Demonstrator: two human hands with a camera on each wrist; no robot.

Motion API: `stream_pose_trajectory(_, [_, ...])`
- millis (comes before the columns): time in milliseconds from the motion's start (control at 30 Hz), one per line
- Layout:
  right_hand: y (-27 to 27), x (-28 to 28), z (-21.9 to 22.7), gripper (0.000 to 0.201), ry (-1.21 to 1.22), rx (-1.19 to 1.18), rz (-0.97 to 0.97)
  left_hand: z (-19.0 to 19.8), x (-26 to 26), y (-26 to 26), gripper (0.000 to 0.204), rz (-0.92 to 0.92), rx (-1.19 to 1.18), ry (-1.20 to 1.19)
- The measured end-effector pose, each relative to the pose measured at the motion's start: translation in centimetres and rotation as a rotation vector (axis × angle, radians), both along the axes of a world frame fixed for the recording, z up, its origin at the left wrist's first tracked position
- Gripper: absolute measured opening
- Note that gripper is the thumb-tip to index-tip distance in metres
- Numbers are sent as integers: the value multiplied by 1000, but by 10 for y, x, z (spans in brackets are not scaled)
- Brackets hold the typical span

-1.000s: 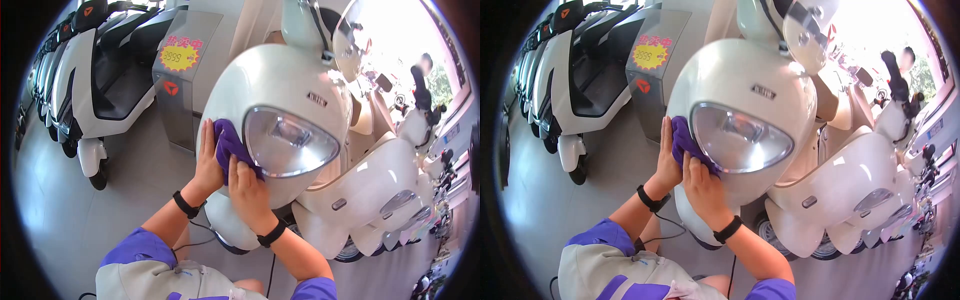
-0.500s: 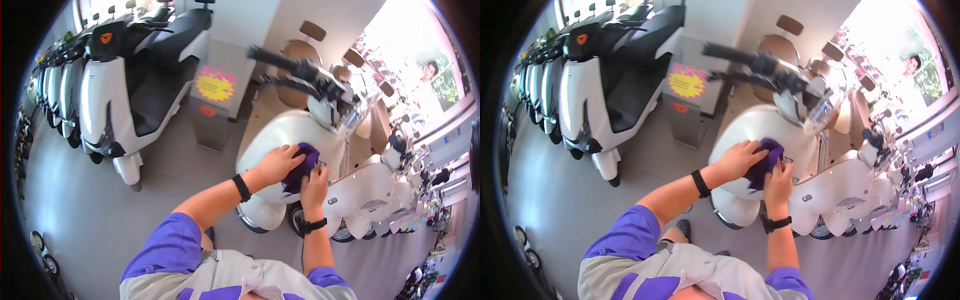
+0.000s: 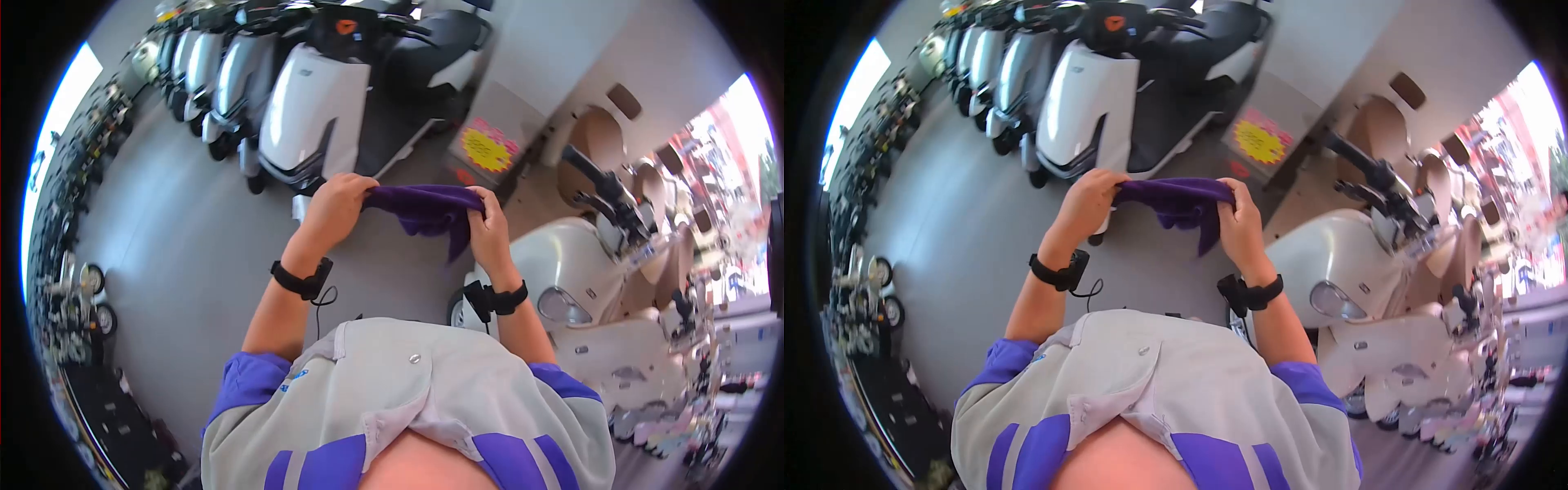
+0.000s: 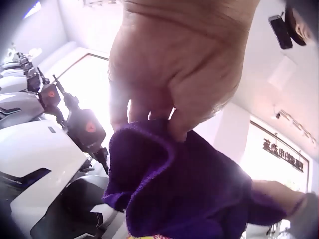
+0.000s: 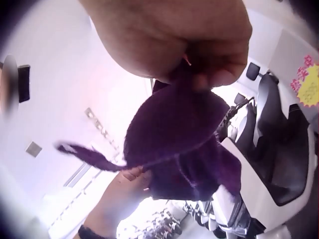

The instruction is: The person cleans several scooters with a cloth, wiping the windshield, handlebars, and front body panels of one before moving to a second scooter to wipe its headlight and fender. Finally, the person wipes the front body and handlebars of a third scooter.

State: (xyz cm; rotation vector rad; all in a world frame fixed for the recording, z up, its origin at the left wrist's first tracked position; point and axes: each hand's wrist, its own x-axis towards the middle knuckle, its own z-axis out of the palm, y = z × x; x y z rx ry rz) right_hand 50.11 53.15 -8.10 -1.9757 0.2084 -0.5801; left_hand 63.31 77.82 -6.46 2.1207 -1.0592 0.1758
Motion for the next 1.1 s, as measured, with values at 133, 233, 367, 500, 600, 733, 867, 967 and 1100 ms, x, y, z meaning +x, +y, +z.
stream_pose_trajectory(133, [19, 35, 1, 23, 58, -102, 168, 14, 22, 63, 17, 59, 26, 393])
stream_pose_trajectory(233, [30, 69, 3, 22, 125, -90, 223, 22, 58, 88, 13, -49, -56, 606])
stream_pose_trajectory(367, [33, 131, -10, 20, 123, -20, 291, 63, 129, 89, 21, -102, 281, 578])
stream_pose_trajectory(500, [15, 220, -14, 19, 5, 54, 341, 66, 228, 70, 20, -123, 249, 287])
stream_pose_trajectory(600, [11, 292, 11, 19, -57, -86, 171, 80, 289, 52, 16, -73, 205, 77])
stream_pose_trajectory(733, [16, 385, 70, 22, -465, -226, -36, 130, 365, 37, 17, 36, -94, -511])
stream_pose_trajectory(867, [40, 469, 79, 27, -537, -591, -275, 125, 437, 16, 17, 128, -101, -754])
stream_pose_trajectory(967, [43, 545, 6, 30, -452, -659, -196, 43, 503, -1, 18, 7, 12, -711])
stream_pose_trajectory(1100, [78, 576, -42, 41, -331, -559, -295, -39, 531, -2, 14, -186, 51, -660])
